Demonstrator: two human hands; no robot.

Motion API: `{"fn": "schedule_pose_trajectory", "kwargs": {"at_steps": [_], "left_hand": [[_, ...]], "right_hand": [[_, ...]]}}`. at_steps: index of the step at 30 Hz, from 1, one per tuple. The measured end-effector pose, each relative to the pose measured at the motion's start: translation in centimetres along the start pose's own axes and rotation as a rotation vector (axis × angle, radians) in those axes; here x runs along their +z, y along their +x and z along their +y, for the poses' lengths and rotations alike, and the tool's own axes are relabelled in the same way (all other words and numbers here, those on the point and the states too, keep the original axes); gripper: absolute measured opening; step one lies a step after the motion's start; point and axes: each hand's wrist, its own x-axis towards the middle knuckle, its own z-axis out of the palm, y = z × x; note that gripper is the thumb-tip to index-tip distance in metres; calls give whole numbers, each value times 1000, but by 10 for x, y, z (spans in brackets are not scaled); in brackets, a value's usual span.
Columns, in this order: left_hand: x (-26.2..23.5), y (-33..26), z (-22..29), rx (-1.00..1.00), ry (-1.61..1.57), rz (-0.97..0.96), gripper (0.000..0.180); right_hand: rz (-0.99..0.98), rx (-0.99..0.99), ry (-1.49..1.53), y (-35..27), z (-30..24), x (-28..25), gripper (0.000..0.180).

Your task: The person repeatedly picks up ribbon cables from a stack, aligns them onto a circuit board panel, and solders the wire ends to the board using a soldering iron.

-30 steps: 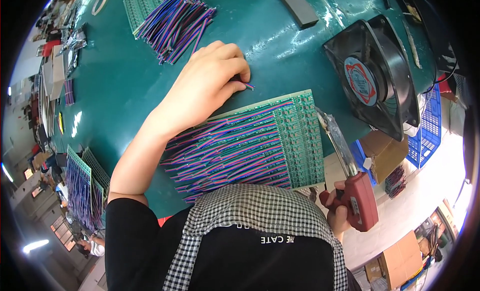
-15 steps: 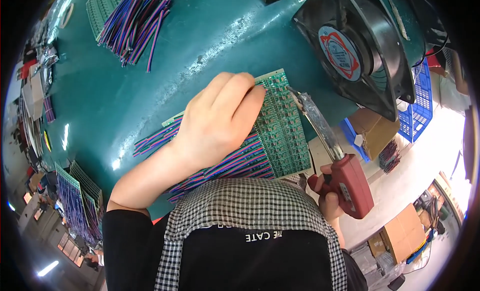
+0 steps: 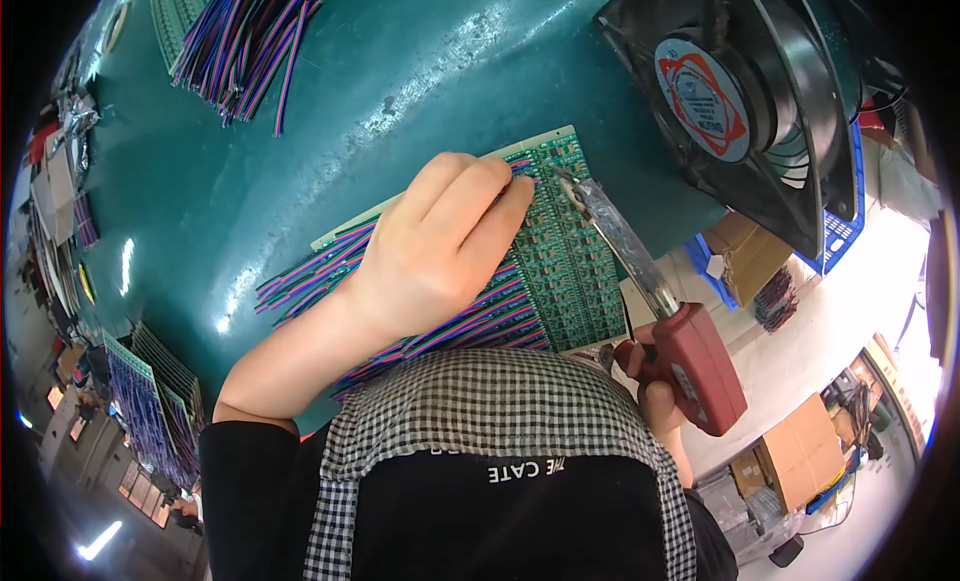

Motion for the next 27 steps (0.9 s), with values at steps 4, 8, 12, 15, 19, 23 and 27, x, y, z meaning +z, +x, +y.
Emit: {"fn": "schedule_pose_trajectory", "kwargs": {"at_steps": [4,8,12,15,19,23,27], "left_hand": [[1,1,2,-41,7,-2,32],[1,2,4,-75,16,14,33],[1,1,4,-82,23,18,33],[1,1,4,-83,26,15,34],[2,0,6,-86,42,12,34],[3,0,6,-89,50,-5,34],[1,1,7,-96,40,-11,35]], "right_hand": [[-67,-93,-87,-5,14,-8,75],[-138,-126,-107,-6,19,-15,79],[-133,-160,-167,-8,24,-19,79],[-117,-174,-212,-12,29,-23,79],[-119,-229,-414,-16,35,-31,80],[-83,-276,-484,-13,29,-27,79],[-83,-230,-276,-11,26,-23,78]]}}
